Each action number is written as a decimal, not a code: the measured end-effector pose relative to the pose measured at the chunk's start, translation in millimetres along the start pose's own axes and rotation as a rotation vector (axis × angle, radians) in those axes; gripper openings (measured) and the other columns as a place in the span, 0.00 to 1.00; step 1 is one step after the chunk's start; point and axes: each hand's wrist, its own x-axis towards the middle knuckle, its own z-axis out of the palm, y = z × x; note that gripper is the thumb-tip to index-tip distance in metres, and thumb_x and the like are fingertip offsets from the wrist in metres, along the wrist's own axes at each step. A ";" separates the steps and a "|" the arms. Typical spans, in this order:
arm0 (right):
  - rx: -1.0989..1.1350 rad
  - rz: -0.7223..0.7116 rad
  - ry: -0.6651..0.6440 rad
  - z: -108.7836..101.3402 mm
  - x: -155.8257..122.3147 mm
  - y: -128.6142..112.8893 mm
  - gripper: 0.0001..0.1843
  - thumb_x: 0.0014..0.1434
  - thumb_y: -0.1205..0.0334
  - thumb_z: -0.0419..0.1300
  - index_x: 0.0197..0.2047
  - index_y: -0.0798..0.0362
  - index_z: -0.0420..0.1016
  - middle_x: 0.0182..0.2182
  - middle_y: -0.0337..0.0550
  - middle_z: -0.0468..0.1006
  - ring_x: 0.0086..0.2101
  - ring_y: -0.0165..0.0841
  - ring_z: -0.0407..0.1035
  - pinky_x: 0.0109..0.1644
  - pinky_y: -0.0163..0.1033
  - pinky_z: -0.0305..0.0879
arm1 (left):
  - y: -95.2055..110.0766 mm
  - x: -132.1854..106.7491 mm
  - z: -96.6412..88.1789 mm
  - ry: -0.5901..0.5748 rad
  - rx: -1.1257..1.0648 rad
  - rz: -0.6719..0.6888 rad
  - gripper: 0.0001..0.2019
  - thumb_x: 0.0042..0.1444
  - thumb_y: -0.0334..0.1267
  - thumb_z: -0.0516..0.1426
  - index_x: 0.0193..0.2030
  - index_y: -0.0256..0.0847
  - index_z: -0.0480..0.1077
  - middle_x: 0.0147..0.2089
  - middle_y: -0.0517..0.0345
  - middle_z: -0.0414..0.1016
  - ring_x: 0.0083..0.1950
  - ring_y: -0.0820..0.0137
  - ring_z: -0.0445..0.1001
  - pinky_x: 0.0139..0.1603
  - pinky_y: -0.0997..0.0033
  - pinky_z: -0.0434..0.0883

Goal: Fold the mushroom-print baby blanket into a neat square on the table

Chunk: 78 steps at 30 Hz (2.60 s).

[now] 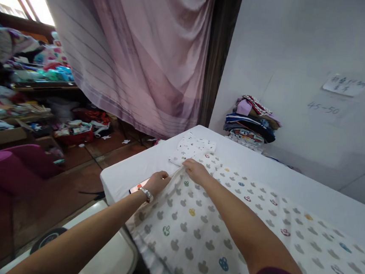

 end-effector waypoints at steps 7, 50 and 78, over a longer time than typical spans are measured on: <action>0.108 0.130 0.165 22.6 -27.5 -31.5 0.09 0.54 0.68 0.53 0.38 0.51 0.71 0.35 0.41 0.70 0.35 0.31 0.65 0.40 0.36 0.61 | 4.1 0.7 3.7 0.007 -0.017 -0.047 0.06 0.45 0.39 0.53 0.23 0.40 0.63 0.23 0.61 0.65 0.28 0.72 0.63 0.27 0.75 0.58; -0.232 0.258 0.052 29.7 -36.8 -3.4 0.13 0.56 0.71 0.49 0.37 0.54 0.73 0.37 0.45 0.71 0.41 0.34 0.63 0.48 0.36 0.57 | 15.1 -19.5 3.7 0.048 0.626 0.218 0.12 0.58 0.35 0.44 0.49 0.43 0.59 0.33 0.53 0.74 0.34 0.66 0.73 0.31 0.71 0.61; -0.606 0.184 -0.661 -66.2 51.4 36.4 0.22 0.45 0.59 0.61 0.47 0.48 0.71 0.44 0.46 0.73 0.40 0.39 0.68 0.34 0.35 0.59 | 9.7 -27.8 1.6 0.007 0.652 0.289 0.16 0.58 0.35 0.44 0.54 0.45 0.56 0.37 0.55 0.75 0.35 0.64 0.74 0.31 0.68 0.63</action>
